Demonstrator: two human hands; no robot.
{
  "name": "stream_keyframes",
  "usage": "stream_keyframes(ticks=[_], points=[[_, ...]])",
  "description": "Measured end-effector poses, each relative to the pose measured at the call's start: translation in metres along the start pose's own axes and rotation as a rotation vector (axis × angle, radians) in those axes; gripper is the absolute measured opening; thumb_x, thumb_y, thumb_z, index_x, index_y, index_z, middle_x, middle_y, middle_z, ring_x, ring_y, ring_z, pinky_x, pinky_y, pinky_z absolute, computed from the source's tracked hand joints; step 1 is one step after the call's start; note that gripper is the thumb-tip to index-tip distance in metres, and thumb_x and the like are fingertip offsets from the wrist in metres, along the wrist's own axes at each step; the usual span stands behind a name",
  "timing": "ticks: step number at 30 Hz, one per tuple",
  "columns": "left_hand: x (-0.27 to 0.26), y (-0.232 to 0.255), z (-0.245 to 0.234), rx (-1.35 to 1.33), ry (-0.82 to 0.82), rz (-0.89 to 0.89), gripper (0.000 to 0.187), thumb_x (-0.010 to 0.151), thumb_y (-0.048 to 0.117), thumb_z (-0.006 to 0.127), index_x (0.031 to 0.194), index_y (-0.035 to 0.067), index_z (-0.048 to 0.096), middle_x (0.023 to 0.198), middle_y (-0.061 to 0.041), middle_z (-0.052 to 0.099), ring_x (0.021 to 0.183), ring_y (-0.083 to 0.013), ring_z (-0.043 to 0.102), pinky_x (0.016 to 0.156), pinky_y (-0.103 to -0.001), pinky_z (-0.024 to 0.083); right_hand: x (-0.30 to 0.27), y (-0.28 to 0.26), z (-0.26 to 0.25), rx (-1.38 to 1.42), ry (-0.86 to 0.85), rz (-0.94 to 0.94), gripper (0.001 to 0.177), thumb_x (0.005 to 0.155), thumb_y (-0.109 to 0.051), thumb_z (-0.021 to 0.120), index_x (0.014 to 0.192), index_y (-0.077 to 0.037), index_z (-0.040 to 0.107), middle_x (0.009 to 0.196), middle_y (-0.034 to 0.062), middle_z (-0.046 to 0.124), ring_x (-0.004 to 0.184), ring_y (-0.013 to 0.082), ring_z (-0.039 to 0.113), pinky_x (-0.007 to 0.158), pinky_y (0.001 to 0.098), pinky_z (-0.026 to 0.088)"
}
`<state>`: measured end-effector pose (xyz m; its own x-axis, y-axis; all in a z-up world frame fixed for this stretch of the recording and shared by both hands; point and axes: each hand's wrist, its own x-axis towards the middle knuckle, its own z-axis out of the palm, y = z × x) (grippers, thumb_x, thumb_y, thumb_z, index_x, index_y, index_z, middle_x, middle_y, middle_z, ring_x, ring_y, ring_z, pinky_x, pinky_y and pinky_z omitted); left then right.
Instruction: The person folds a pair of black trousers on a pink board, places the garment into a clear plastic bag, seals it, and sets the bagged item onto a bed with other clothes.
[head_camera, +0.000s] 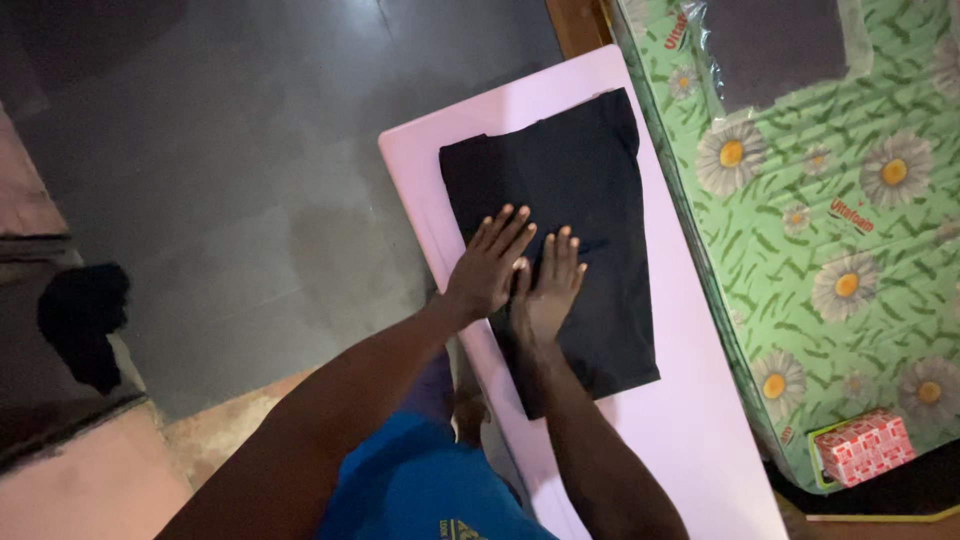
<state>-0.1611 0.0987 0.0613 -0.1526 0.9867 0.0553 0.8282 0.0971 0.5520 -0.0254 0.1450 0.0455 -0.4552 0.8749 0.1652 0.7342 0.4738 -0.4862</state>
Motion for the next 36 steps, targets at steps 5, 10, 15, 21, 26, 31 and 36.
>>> stream_keyframes(ticks=[5,10,15,21,26,31,36], points=[[0.039,-0.038,-0.018,0.021,-0.042,0.172,0.073,0.103,0.052,0.049,0.157,0.004,0.038,0.169,-0.015,0.025,0.158,-0.0322,0.019,0.127,-0.052,0.018,0.003,-0.013,0.010,-0.135,-0.046,0.067,0.057,0.108,-0.037,0.040,0.154,-0.004,0.048,0.167,0.0140,0.038,0.156,0.0323,0.028,0.126,0.0586,0.014],[0.050,-0.046,-0.027,0.019,0.019,0.129,0.084,0.102,0.062,0.048,0.160,0.002,0.037,0.170,-0.015,0.029,0.160,-0.0318,0.022,0.128,-0.049,0.021,0.003,-0.021,0.005,-0.122,-0.014,0.077,0.053,0.110,-0.036,0.043,0.150,-0.002,0.052,0.164,0.0136,0.042,0.156,0.0326,0.032,0.127,0.0554,0.016],[0.079,-0.065,-0.036,0.105,-0.026,0.068,0.089,0.099,0.069,0.044,0.160,0.004,0.034,0.170,-0.011,0.026,0.159,-0.0272,0.020,0.129,-0.049,0.021,0.008,-0.023,0.001,-0.147,-0.021,0.085,0.052,0.109,-0.036,0.043,0.146,-0.002,0.056,0.162,0.0142,0.045,0.155,0.0329,0.034,0.126,0.0554,0.018],[0.093,-0.085,-0.043,0.198,-0.138,0.115,0.090,0.098,0.073,0.034,0.162,0.010,0.029,0.171,-0.007,0.021,0.158,-0.0274,0.013,0.128,-0.048,0.019,0.008,-0.025,0.000,-0.107,-0.008,0.090,0.051,0.110,-0.037,0.044,0.146,-0.002,0.057,0.162,0.0141,0.045,0.154,0.0323,0.034,0.127,0.0545,0.019],[0.125,-0.109,-0.023,0.174,-0.109,0.002,0.083,0.102,0.064,0.042,0.159,0.003,0.037,0.166,-0.013,0.025,0.152,-0.0308,0.012,0.120,-0.050,0.020,0.008,-0.020,0.006,-0.141,-0.002,0.094,0.051,0.109,-0.036,0.043,0.145,-0.003,0.057,0.162,0.0125,0.045,0.154,0.0318,0.034,0.126,0.0551,0.018],[0.144,-0.137,-0.058,-0.044,0.025,-0.456,0.026,0.090,-0.001,0.066,0.108,0.012,0.079,0.131,-0.011,0.066,0.129,-0.0279,0.055,0.114,-0.035,0.048,0.006,-0.021,0.006,-0.147,-0.012,0.104,0.052,0.108,-0.035,0.044,0.146,-0.003,0.057,0.163,0.0130,0.045,0.154,0.0321,0.034,0.126,0.0553,0.019],[0.143,-0.140,-0.056,-0.507,0.057,-0.449,0.018,0.081,-0.005,0.063,0.086,0.005,0.077,0.085,-0.010,0.077,0.077,-0.0177,0.075,0.072,-0.031,0.059,0.006,-0.022,0.006,-0.144,0.017,0.081,0.052,0.109,-0.036,0.044,0.147,-0.003,0.057,0.162,0.0130,0.045,0.154,0.0319,0.035,0.126,0.0550,0.019]])
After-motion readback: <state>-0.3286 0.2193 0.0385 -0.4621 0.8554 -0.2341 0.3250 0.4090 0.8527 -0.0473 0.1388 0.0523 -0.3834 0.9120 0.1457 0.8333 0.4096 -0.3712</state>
